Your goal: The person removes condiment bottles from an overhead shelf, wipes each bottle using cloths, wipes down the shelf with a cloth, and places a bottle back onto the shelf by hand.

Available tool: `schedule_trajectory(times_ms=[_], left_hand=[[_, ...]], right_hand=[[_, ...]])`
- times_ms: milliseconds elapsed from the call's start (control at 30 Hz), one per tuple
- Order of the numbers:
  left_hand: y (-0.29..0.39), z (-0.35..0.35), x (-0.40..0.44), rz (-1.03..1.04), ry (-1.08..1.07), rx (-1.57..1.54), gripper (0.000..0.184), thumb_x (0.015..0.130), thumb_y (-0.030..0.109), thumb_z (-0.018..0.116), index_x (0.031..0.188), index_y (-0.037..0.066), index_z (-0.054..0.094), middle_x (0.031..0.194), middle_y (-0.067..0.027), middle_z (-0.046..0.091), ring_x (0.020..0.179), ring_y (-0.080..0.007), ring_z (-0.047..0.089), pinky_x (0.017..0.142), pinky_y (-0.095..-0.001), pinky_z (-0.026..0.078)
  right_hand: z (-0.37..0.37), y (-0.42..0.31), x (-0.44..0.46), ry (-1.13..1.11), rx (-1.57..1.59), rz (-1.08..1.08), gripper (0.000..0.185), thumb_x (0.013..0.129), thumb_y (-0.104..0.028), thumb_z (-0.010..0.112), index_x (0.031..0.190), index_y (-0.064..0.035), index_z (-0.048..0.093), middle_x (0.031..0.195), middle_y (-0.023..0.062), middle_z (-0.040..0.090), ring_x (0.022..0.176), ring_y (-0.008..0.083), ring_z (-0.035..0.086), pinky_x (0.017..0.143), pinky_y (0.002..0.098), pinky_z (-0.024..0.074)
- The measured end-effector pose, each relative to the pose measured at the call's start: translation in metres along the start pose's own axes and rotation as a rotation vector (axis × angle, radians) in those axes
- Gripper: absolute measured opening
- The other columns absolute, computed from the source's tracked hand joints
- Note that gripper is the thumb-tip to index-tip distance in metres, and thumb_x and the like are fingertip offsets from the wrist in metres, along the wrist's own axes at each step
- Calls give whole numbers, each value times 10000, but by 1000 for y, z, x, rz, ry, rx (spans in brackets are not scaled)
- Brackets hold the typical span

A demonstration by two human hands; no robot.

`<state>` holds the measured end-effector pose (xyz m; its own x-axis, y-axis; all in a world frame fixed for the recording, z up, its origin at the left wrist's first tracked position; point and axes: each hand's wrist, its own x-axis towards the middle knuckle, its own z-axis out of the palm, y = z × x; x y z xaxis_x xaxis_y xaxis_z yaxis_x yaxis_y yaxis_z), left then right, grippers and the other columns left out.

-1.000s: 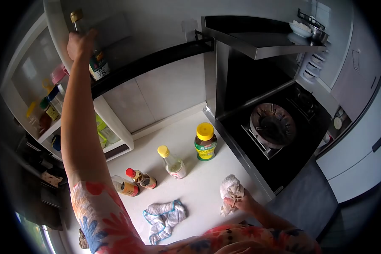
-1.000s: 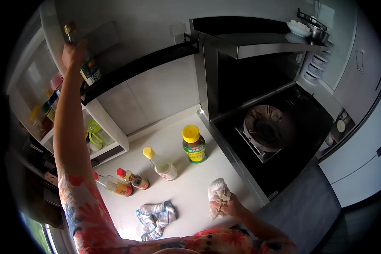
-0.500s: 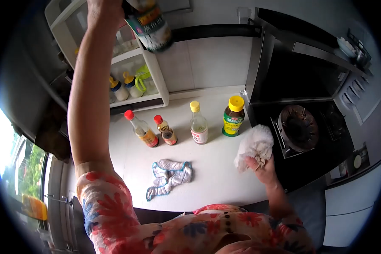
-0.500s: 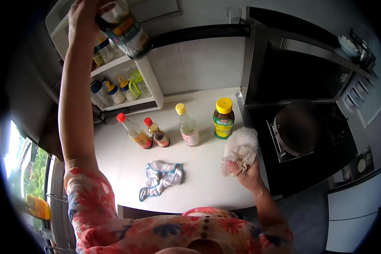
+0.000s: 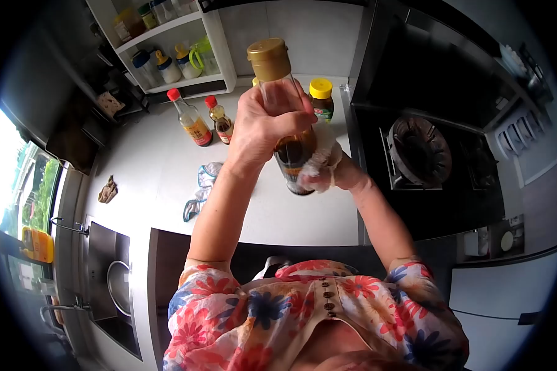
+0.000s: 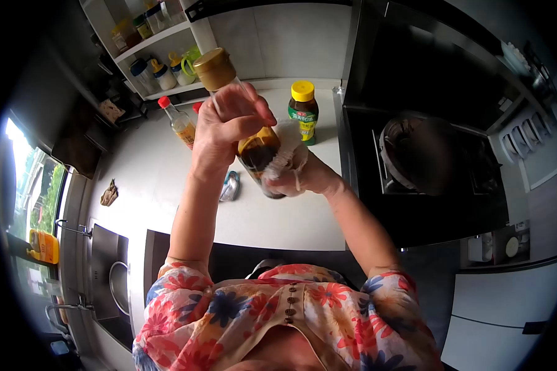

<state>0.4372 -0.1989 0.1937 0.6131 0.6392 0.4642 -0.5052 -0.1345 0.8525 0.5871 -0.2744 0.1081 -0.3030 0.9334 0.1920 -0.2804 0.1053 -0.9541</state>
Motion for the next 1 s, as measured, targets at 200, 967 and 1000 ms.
schedule_trajectory(times_ms=[200, 967, 1000], left_hand=[[-24, 15, -17, -48, -94, -209, 273, 671, -43, 563, 939, 4, 544, 808, -133, 643, 784, -234, 660, 727, -339, 553], [-91, 50, -80, -208, 162, 703, 745, 540, 235, 844, 1150, -18, 500, 973, -170, 642, 876, -284, 641, 808, -356, 501], [-91, 49, -83, -278, 136, 580, 608, 553, 201, 801, 1063, -19, 552, 859, -106, 654, 774, -214, 641, 740, -332, 512]], right_hand=[[-18, -10, -55, 96, 46, -67, 909, 737, -606, 653, 1377, -54, 320, 1332, 95, 453, 1247, 218, 425, 1049, 372, 332], [-12, -72, -14, 356, 157, -350, 267, 748, -105, 705, 981, -74, 579, 906, 88, 638, 940, 274, 641, 884, 388, 493], [-18, -71, -10, 263, 122, -315, 297, 724, -173, 732, 953, -85, 565, 867, 70, 628, 896, 281, 652, 873, 400, 503]])
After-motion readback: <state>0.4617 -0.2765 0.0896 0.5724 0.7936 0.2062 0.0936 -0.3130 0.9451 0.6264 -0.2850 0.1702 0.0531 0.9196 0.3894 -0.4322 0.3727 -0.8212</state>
